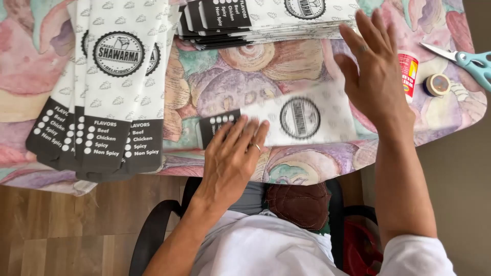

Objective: The person assembles paper pouches by applying glue to the edges of printed paper sheets and folding them into pouches. They repeatedly pick up a glue bottle, apply glue, fold the paper, and press the edges to secure the pouch shape.

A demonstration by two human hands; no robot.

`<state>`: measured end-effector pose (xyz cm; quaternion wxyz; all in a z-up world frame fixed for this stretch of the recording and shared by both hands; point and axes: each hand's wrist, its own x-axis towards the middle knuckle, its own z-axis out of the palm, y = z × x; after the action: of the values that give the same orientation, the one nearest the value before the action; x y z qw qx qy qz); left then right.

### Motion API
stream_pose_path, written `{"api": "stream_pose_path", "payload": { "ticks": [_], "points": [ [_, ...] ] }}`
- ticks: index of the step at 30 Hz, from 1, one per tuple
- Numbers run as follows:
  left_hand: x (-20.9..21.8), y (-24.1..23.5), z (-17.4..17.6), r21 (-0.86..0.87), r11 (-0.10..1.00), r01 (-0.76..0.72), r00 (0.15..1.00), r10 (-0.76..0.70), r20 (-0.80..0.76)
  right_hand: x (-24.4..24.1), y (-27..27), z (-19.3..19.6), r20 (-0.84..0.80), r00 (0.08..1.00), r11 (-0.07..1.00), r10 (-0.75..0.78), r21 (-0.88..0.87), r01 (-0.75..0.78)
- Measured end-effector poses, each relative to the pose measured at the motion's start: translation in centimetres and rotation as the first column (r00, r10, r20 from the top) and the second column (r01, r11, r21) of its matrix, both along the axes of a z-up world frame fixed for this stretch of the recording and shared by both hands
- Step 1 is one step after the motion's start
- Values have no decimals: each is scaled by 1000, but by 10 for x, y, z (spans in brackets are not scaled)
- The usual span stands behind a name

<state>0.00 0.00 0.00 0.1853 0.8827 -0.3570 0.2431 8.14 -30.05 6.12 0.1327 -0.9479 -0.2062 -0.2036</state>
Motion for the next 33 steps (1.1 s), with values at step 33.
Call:
{"api": "stream_pose_path", "payload": {
  "ticks": [33],
  "points": [
    [50, 11, 7, -74, 990, 118, 993, -120, -14, -81, -85, -32, 93, 847, 852, -523, 99, 515]
  ]
}}
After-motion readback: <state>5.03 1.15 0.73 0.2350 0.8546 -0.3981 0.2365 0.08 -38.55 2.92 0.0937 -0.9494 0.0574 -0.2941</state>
